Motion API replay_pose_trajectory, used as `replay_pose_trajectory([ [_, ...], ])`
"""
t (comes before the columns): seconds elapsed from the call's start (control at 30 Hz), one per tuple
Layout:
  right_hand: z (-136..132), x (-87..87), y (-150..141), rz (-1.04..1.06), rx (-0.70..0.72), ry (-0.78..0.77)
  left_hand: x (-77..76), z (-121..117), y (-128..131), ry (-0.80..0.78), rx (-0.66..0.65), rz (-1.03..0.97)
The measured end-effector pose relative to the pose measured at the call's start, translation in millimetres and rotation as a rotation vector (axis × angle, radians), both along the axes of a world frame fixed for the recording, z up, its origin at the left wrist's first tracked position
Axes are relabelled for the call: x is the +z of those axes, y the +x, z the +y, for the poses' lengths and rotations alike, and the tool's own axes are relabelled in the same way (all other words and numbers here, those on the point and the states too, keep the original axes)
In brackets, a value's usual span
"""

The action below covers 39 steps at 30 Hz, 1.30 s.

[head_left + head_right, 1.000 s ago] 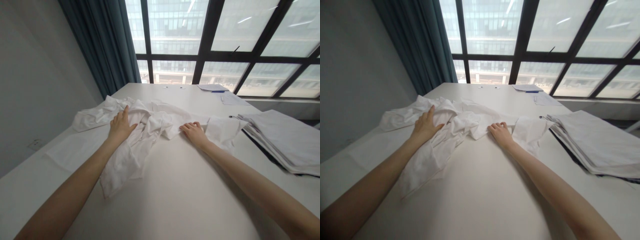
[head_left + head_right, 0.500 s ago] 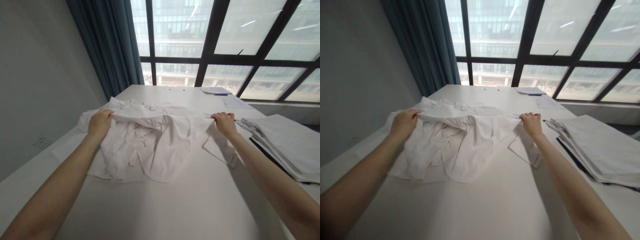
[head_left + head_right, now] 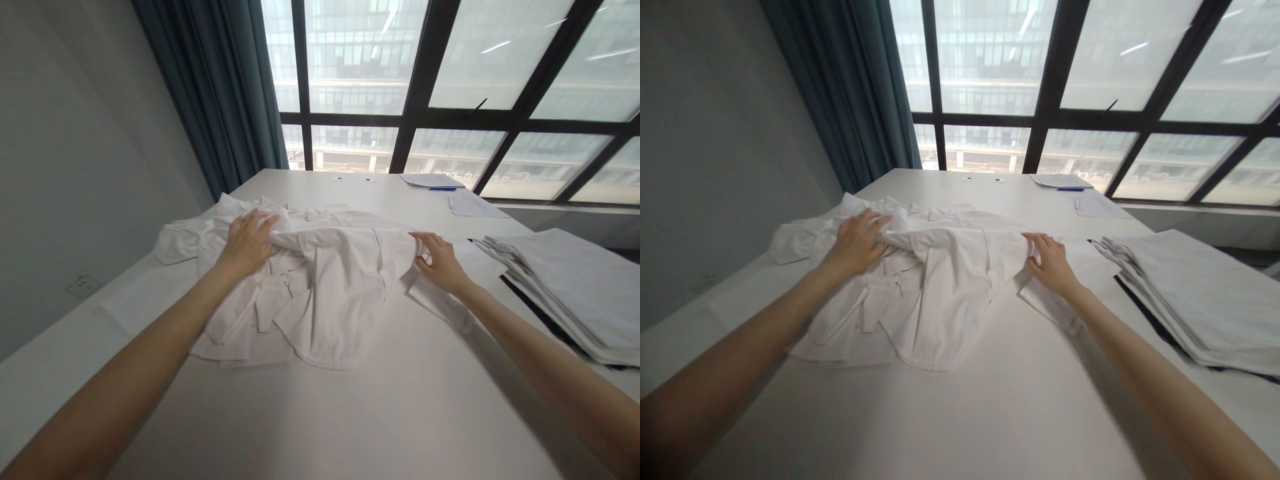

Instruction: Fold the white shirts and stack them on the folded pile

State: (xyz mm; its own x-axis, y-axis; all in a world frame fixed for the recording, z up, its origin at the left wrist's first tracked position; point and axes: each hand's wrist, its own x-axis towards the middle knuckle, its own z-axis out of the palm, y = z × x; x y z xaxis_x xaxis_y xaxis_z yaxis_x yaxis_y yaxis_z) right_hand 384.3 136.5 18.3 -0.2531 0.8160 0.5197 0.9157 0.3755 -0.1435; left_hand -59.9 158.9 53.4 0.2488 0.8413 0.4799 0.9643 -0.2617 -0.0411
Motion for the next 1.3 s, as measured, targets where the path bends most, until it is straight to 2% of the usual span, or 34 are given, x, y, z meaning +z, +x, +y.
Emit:
replay_pose_trajectory([
  [0.07, -9.8, 0.7, -8.0, 0.025, 0.112, -0.01, -7.5, -4.2, 23.6, -0.038, -0.185, 0.029],
  [0.13, -14.8, -1.3, -14.2, -0.002, 0.144, -0.033, -16.6, -4.8, 41.5, -0.098, -0.247, 0.033],
  [0.2, -15.1, -6.9, -18.7, -0.093, 0.13, -0.093, -25.7, -0.8, 51.3, -0.169, -0.242, 0.04],
  [0.3, -9.6, -21.0, -22.7, -0.217, 0.094, -0.198, -35.8, 11.9, 51.6, -0.225, -0.243, 0.052],
  [0.47, 10.6, -39.7, -22.5, -0.264, 0.038, -0.241, -39.3, 36.6, 40.6, -0.211, -0.254, 0.049],
  [0.63, 37.4, -38.8, -18.3, -0.271, -0.077, -0.237, -39.0, 53.4, 42.7, -0.177, -0.184, 0.046],
  [0.73, 42.8, -33.3, -19.9, -0.252, -0.166, -0.193, -39.2, 54.2, 48.0, -0.137, -0.143, 0.049],
  [0.83, 31.1, -27.1, -24.5, -0.237, -0.191, -0.125, -37.6, 40.2, 53.6, -0.077, -0.114, 0.041],
  [0.9, 15.2, -24.5, -27.8, -0.208, -0.132, -0.083, -36.9, 21.3, 57.6, -0.051, -0.118, 0.034],
  [0.97, -3.6, -24.5, -31.0, -0.145, -0.019, -0.061, -38.3, -3.7, 61.8, -0.054, -0.174, 0.024],
  [1.1, -36.0, -30.3, -38.3, -0.036, 0.215, -0.123, -50.4, -57.5, 69.6, -0.159, -0.432, -0.068],
  [1.2, -47.6, -34.7, -44.0, -0.006, 0.254, -0.192, -61.8, -84.9, 71.9, -0.242, -0.458, -0.03],
  [1.3, -49.6, -37.2, -46.9, 0.03, 0.253, -0.225, -67.0, -96.0, 70.9, -0.287, -0.462, 0.015],
])
